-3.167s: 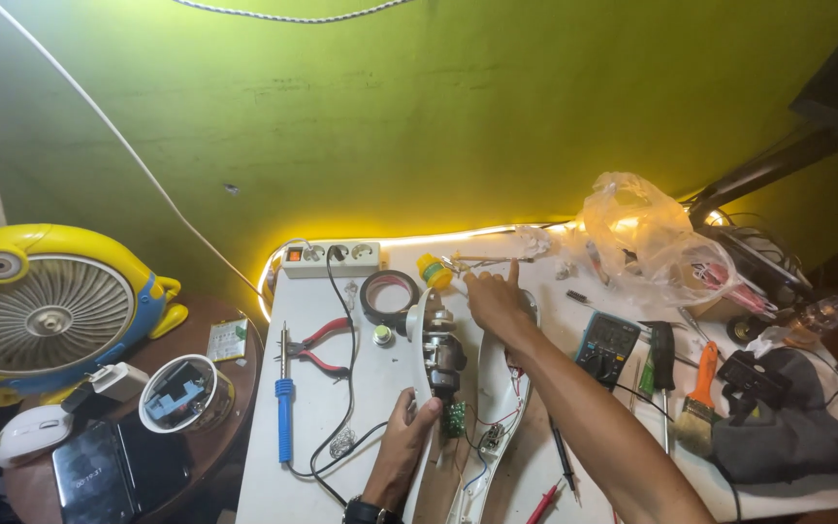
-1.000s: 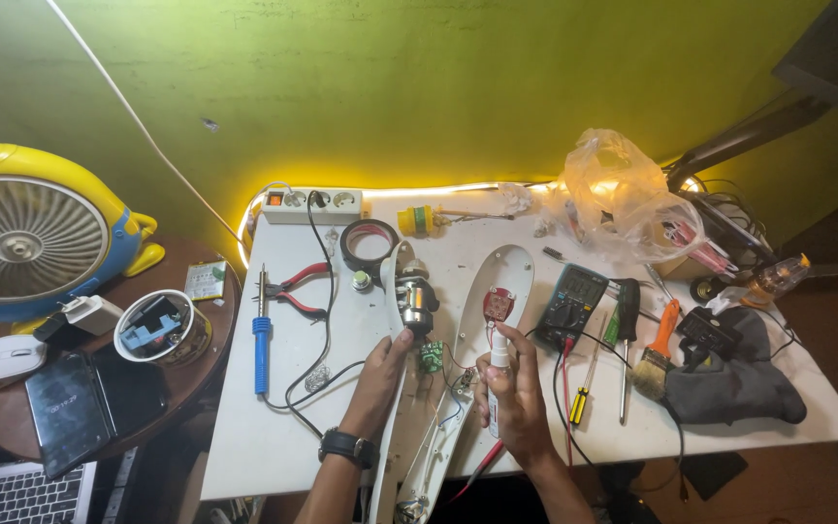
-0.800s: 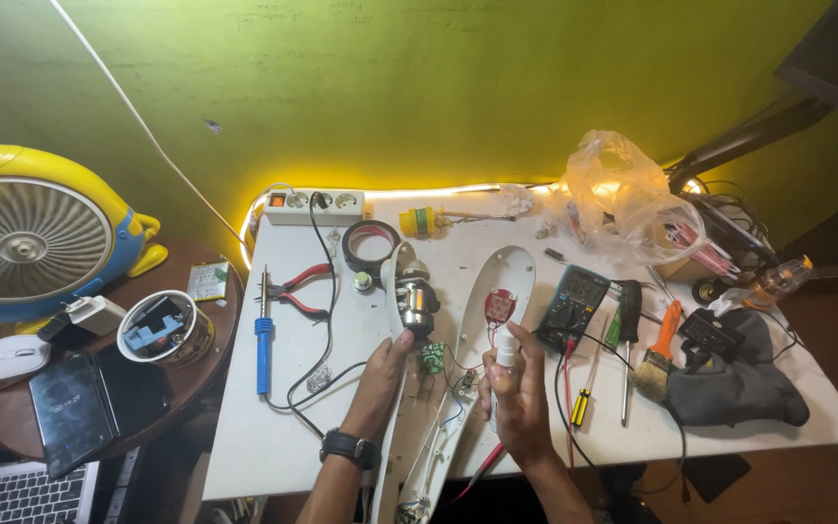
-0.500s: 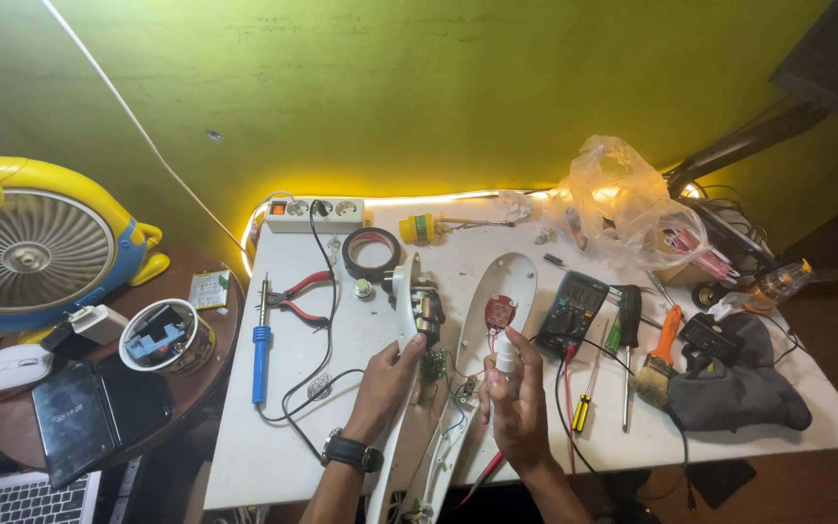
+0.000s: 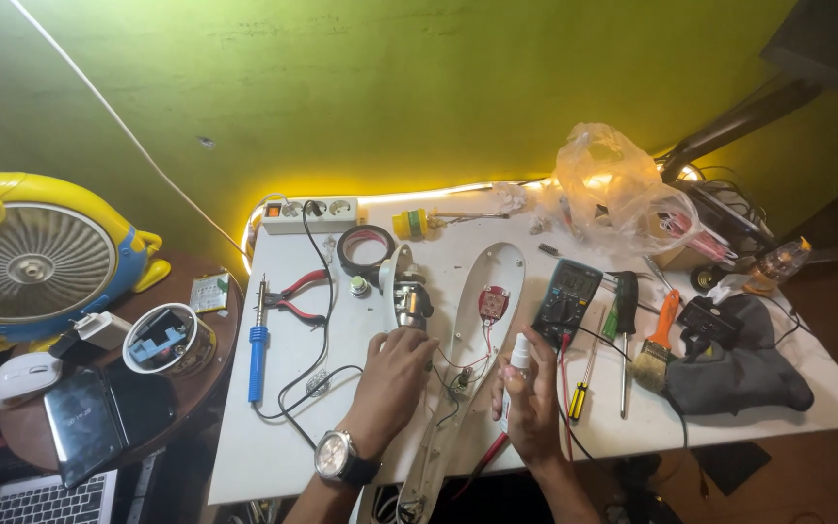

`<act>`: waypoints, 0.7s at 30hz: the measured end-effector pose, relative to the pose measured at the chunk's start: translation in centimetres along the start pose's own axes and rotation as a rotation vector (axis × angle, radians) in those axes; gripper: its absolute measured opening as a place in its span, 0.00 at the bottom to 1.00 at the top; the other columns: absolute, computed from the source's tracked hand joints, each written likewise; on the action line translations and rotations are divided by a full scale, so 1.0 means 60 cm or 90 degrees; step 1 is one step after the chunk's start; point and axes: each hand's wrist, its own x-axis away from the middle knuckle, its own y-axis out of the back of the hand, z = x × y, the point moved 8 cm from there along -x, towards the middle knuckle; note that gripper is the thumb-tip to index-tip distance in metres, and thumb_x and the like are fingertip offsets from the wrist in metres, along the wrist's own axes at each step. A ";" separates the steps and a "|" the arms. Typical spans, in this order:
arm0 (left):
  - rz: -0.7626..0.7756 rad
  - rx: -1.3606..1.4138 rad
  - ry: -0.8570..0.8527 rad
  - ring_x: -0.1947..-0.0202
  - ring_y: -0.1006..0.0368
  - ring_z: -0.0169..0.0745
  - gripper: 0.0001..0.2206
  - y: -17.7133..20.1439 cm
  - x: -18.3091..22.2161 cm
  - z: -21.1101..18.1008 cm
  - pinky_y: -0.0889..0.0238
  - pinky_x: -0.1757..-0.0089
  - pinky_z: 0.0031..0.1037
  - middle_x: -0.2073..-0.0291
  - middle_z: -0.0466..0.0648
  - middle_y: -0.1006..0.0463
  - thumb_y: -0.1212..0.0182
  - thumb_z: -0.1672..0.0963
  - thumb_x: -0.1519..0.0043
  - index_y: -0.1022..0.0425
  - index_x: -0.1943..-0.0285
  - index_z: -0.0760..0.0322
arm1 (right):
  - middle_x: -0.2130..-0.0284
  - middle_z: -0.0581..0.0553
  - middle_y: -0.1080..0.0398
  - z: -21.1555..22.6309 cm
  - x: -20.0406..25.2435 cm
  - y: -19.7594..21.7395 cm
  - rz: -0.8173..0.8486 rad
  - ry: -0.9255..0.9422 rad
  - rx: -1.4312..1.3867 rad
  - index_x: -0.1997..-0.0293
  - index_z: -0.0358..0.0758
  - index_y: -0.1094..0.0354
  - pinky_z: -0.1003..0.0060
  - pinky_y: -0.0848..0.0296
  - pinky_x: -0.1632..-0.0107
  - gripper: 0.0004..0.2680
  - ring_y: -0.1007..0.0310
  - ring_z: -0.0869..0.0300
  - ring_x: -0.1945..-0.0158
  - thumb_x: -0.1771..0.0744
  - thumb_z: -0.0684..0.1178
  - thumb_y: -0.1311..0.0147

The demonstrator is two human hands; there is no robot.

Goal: Reassembling the internal components of a handheld massager, including the motor and circuit board, into its plastic housing.

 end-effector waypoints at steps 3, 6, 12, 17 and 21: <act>0.057 -0.116 -0.013 0.46 0.35 0.54 0.29 -0.037 0.000 0.007 0.44 0.46 0.44 0.47 0.54 0.29 0.42 0.70 0.52 0.31 0.37 0.65 | 0.69 0.40 0.37 -0.020 -0.001 0.013 -0.017 -0.030 -0.007 0.29 0.48 0.48 0.64 0.33 0.79 0.20 0.38 0.60 0.81 0.32 0.48 0.55; 0.108 -0.185 0.021 0.48 0.36 0.55 0.30 -0.066 -0.008 0.017 0.44 0.45 0.46 0.48 0.54 0.32 0.41 0.67 0.50 0.37 0.35 0.66 | 0.72 0.41 0.38 -0.019 0.002 0.020 -0.022 -0.015 0.016 0.30 0.48 0.47 0.66 0.34 0.82 0.20 0.39 0.61 0.83 0.32 0.48 0.56; 0.101 -0.175 0.061 0.48 0.34 0.56 0.25 -0.072 -0.006 0.013 0.51 0.38 0.55 0.49 0.55 0.32 0.46 0.68 0.50 0.34 0.41 0.64 | 0.62 0.34 0.32 -0.037 0.013 0.035 -0.055 -0.033 0.050 0.30 0.46 0.46 0.66 0.35 0.82 0.20 0.38 0.59 0.84 0.32 0.48 0.56; 0.084 -0.098 0.063 0.48 0.34 0.56 0.29 -0.060 -0.003 0.011 0.56 0.36 0.57 0.49 0.55 0.33 0.51 0.70 0.52 0.35 0.39 0.66 | 0.66 0.42 0.33 -0.047 0.013 0.041 -0.037 -0.019 0.038 0.30 0.47 0.45 0.66 0.33 0.82 0.19 0.35 0.60 0.83 0.32 0.47 0.55; 0.049 0.012 0.055 0.46 0.31 0.53 0.33 -0.009 -0.005 -0.007 0.59 0.34 0.59 0.48 0.55 0.31 0.54 0.71 0.50 0.29 0.35 0.58 | 0.69 0.42 0.36 -0.034 0.011 0.035 -0.025 -0.040 0.020 0.30 0.46 0.46 0.65 0.36 0.83 0.20 0.37 0.60 0.82 0.32 0.47 0.58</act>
